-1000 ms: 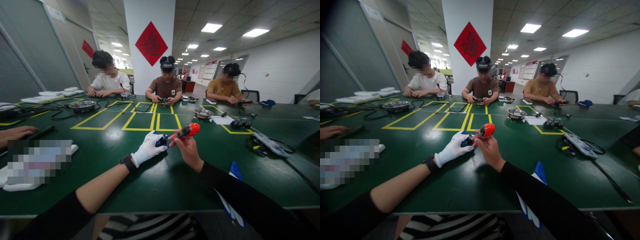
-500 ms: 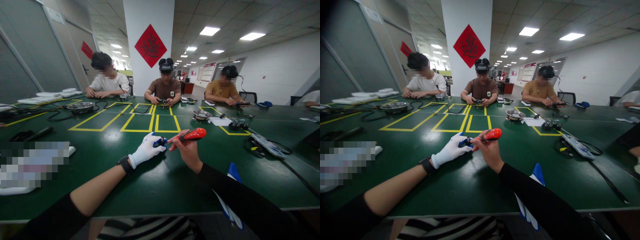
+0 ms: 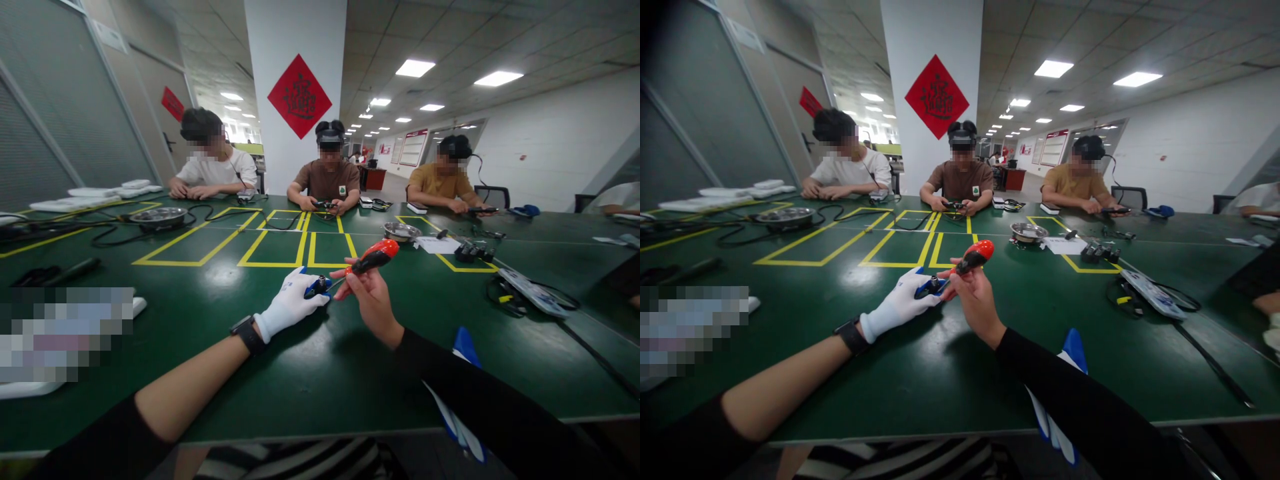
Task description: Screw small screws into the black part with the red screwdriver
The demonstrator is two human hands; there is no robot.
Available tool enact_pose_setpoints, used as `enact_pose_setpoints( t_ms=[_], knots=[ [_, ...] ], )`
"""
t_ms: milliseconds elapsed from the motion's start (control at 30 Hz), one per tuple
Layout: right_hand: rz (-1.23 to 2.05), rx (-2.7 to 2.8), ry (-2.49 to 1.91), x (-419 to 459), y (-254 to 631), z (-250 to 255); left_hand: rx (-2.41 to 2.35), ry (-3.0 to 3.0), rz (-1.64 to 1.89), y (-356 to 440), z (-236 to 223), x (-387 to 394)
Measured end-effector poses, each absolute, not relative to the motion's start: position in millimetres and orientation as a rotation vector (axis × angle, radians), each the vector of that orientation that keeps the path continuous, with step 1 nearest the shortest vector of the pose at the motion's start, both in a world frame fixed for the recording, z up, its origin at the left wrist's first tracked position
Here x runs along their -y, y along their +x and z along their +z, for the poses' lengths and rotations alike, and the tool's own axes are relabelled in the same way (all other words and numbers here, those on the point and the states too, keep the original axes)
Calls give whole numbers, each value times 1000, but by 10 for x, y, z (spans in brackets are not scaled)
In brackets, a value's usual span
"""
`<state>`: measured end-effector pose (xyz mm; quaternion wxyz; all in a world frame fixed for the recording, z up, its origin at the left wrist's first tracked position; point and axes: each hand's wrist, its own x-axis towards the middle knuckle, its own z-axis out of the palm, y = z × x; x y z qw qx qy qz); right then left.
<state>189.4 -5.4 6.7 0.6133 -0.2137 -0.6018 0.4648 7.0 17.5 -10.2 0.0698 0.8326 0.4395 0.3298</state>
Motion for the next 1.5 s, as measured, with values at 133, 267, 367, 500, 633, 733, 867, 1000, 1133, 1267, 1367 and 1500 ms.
enact_pose_setpoints(
  t_ms=[133,267,367,500,633,733,867,1000,1133,1267,1367,1500],
  knots=[
    [1036,1357,-529,47,1894,64,-1358,2481,977,69,-107,-173],
    [1023,1331,-547,58,1904,69,-1362,2473,966,64,-121,-184],
    [1040,1337,-501,65,1908,69,-1357,2483,960,66,-117,-184],
    [1013,1370,-515,58,1904,71,-1340,2493,984,67,-122,-186],
    [974,1356,-563,38,1900,81,-1344,2498,990,63,-138,-194],
    [975,1329,-572,26,1900,88,-1348,2494,984,63,-146,-201],
    [981,1278,-559,23,1895,88,-1344,2489,987,66,-152,-212],
    [999,1281,-543,44,1892,78,-1354,2477,985,70,-139,-209],
    [990,1358,-513,69,1888,63,-1315,2497,979,77,-105,-186],
    [979,1385,-542,73,1877,59,-1303,2503,990,77,-89,-174],
    [985,1368,-563,58,1877,57,-1306,2498,987,72,-100,-179],
    [1008,1320,-554,35,1878,47,-1308,2487,985,63,-129,-196]
  ],
)
